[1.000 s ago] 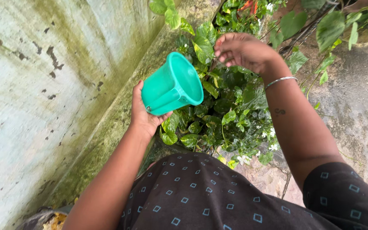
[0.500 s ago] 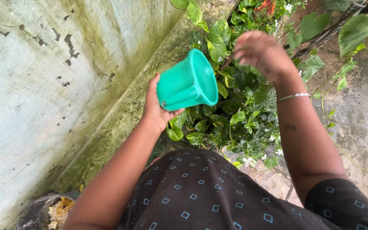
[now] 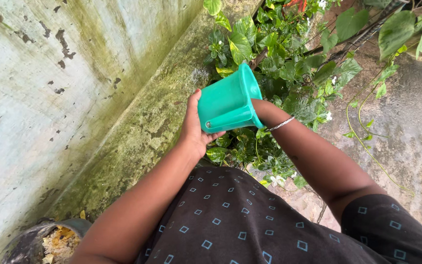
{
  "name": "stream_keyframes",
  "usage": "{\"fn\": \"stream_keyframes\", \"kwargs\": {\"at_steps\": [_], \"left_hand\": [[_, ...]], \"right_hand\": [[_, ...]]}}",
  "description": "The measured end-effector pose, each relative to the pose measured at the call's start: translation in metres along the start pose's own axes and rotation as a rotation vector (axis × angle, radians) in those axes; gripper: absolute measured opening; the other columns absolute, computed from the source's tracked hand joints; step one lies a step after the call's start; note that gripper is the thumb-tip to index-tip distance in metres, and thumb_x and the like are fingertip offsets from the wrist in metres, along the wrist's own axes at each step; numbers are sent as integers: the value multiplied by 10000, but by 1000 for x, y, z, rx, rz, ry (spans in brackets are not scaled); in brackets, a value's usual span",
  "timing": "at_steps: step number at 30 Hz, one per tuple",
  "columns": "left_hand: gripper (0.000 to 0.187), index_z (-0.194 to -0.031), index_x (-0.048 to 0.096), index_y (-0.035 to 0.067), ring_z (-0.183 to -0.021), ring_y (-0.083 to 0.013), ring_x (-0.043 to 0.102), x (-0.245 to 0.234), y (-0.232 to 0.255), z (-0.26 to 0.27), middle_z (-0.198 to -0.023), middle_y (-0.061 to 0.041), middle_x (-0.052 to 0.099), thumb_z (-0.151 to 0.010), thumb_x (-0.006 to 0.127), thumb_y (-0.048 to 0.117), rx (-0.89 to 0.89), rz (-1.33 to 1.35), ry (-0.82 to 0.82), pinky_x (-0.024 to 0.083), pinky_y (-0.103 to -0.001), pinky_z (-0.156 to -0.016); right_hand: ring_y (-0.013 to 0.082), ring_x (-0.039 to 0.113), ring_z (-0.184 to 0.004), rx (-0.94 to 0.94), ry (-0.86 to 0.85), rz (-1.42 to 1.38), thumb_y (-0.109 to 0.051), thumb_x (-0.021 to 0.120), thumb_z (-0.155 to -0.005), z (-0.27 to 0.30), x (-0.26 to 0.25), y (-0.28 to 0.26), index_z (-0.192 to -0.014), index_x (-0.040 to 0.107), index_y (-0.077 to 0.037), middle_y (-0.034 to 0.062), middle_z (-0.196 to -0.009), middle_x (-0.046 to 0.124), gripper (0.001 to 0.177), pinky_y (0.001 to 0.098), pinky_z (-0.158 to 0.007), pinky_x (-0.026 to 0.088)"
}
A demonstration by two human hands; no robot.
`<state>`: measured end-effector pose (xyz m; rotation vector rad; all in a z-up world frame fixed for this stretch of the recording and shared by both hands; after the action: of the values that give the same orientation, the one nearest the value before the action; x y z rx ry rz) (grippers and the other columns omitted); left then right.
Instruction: The person waters plants by holding a mug of water with one hand and repeatedly sprinkling water onto the leaves by hand.
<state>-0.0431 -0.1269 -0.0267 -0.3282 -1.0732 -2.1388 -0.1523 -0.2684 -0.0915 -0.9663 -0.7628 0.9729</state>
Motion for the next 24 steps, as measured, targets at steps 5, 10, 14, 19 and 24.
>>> {"fn": "stream_keyframes", "kwargs": {"at_steps": [5, 10, 14, 19, 24], "left_hand": [[786, -1293, 566, 179, -1057, -224, 648, -10, -13, 10, -1196, -74, 671, -779, 479, 767, 101, 85, 68, 517, -449, -861], [786, -1372, 477, 222, -1183, -240, 590, -28, -22, 16, -1314, -61, 597, -762, 535, 715, 177, 247, 227, 464, -513, -940], [795, -1412, 436, 221, -1268, -242, 548, -33, -17, 13, -1397, -51, 551, -794, 544, 709, 277, 289, 254, 450, -527, -981], [798, -1422, 432, 180, -1297, -250, 530, -33, -22, 13, -1425, -73, 539, -828, 524, 705, 298, 263, 248, 432, -533, -1008], [784, -1445, 418, 194, -1319, -239, 531, -23, -21, 10, -1456, -60, 522, -845, 503, 691, 295, 298, 134, 449, -512, -1035]], "right_hand": [[68, 497, -574, 139, 59, 423, -298, 636, -1089, 46, -11, -81, -926, 685, 3, -7, -714, 578, 346, 203, -477, 386], [32, 457, -482, -504, 34, -147, -167, 698, -1001, 155, -21, -216, -711, 647, -167, -30, -592, 514, 295, 189, -417, 316], [100, 493, -538, -546, 31, -217, -149, 606, -1149, 165, -18, -228, -798, 657, -93, 37, -662, 571, 359, 211, -474, 393], [150, 665, -807, -595, 762, -118, -39, 579, -1065, 194, -68, -210, -997, 704, -78, 60, -919, 709, 147, 277, -714, 564], [131, 669, -854, -366, 868, 423, -86, 640, -1041, 183, -70, -185, -1016, 683, -73, 57, -1028, 739, 52, 281, -750, 582]]}}
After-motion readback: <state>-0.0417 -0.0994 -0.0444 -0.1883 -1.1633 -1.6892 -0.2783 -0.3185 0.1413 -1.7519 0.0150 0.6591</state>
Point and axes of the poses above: each hand's wrist, its own z-axis away from the middle knuckle, its own x-axis out of the palm, y = z × x, the point moved 7 cm from there along -z, towards the middle knuckle
